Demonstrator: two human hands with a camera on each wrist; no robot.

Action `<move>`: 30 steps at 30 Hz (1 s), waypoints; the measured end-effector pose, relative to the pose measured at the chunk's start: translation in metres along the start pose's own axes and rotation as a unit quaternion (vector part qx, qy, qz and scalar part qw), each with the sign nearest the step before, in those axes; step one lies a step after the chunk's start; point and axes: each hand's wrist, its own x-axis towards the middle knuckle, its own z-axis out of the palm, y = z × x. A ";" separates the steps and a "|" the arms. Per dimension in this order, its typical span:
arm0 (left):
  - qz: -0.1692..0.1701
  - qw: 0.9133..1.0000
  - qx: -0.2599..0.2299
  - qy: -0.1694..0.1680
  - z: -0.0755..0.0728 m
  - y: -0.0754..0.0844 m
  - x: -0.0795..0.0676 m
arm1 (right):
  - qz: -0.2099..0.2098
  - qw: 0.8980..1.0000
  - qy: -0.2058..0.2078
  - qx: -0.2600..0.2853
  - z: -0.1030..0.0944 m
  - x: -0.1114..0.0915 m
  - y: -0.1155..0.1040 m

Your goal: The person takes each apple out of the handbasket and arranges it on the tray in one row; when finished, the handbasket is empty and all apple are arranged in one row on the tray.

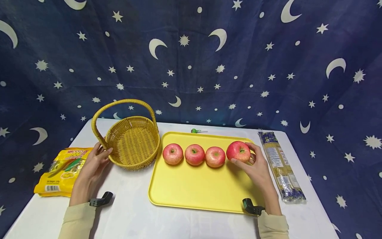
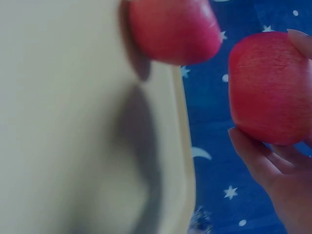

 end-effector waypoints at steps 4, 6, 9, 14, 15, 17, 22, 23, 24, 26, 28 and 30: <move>0.000 1.000 0.000 0.002 -0.001 0.000 0.000 | 0.015 1.000 -0.018 -0.002 0.000 0.003 0.012; -0.006 1.000 -0.003 0.003 0.000 -0.001 0.000 | 0.024 0.999 -0.027 0.002 0.000 0.004 0.018; -0.012 1.000 -0.005 0.004 0.002 0.000 0.002 | 0.040 0.998 -0.038 0.006 0.002 0.005 0.027; -0.008 1.000 -0.005 0.007 0.005 0.002 0.003 | 0.062 0.996 -0.056 -0.017 0.004 0.008 0.036; -0.007 1.000 -0.005 0.009 0.005 0.002 0.002 | 0.065 0.996 -0.059 -0.024 0.005 0.008 0.037; -0.005 1.000 -0.002 0.010 0.005 0.002 0.002 | 0.069 0.995 -0.064 -0.038 0.006 0.008 0.038; 0.003 0.999 0.025 0.028 0.008 0.002 0.000 | 0.070 0.993 -0.072 -0.064 0.009 0.010 0.039; 0.004 0.998 0.042 0.038 0.010 0.002 -0.001 | 0.068 0.993 -0.072 -0.070 0.009 0.011 0.040; 0.010 0.997 0.066 0.049 0.012 0.003 -0.003 | 0.066 0.993 -0.072 -0.072 0.009 0.011 0.040; 0.027 0.988 0.128 0.084 0.017 0.003 -0.008 | 0.059 0.993 -0.072 -0.073 0.010 0.012 0.041; 0.066 0.963 0.220 0.139 0.023 0.003 -0.014 | 0.054 0.993 -0.070 -0.074 0.009 0.012 0.041; 0.124 0.924 0.301 0.200 0.031 0.002 -0.022 | 0.051 0.993 -0.071 -0.075 0.009 0.011 0.041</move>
